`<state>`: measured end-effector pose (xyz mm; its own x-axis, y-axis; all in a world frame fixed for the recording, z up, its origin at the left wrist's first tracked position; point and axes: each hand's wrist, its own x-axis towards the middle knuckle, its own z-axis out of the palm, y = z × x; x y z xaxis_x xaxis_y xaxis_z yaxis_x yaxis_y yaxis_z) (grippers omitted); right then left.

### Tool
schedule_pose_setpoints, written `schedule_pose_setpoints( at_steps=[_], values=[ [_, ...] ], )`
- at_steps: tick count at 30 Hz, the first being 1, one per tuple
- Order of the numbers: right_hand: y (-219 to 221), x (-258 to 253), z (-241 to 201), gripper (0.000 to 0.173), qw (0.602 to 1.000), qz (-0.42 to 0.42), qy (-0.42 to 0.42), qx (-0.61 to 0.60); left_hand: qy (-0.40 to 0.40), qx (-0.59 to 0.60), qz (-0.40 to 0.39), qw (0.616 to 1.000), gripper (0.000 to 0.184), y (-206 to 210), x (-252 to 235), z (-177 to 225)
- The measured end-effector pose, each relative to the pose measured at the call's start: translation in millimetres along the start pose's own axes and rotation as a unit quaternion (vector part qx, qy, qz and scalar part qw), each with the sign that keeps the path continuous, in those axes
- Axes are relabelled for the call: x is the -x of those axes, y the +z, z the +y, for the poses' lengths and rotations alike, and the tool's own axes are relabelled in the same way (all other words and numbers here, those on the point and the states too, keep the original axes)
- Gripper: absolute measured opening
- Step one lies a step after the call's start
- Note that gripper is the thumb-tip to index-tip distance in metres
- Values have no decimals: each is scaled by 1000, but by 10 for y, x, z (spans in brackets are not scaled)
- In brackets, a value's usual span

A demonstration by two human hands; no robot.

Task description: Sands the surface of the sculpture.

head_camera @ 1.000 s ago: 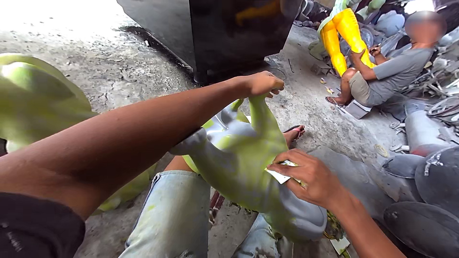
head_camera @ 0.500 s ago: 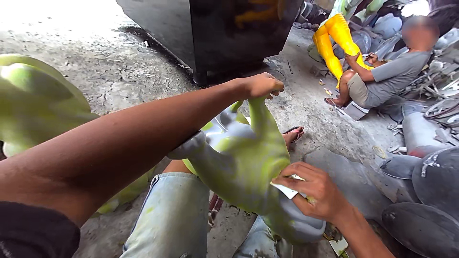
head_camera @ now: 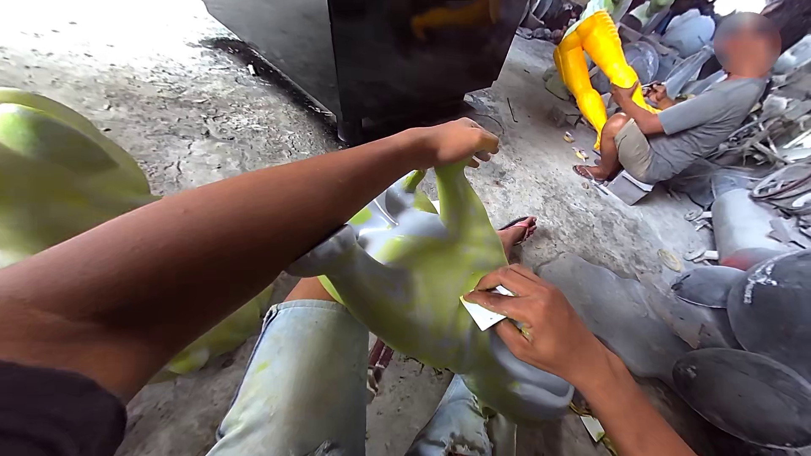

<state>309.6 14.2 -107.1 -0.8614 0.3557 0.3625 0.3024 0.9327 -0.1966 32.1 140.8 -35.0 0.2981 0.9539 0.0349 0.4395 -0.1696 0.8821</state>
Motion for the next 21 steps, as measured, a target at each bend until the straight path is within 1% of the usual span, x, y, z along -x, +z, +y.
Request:
schedule_pose_setpoints(
  at_steps=[3,8,15,17,21],
  values=[
    [30,101,33,33,1000,17,-24,-10,5,5,-3,1000,44,-2,1,1],
    [157,335,49,35,998,54,-32,-24,12,5,0,1000,43,-14,9,-15],
    [88,513,57,33,998,24,-43,-40,11,8,-4,1000,43,-22,49,9],
    [7,516,65,28,997,38,-21,-58,14,11,-6,1000,43,-25,59,21],
    [-185,353,8,31,985,133,53,-100,25,3,-4,1000,42,-5,91,43]
  ],
)
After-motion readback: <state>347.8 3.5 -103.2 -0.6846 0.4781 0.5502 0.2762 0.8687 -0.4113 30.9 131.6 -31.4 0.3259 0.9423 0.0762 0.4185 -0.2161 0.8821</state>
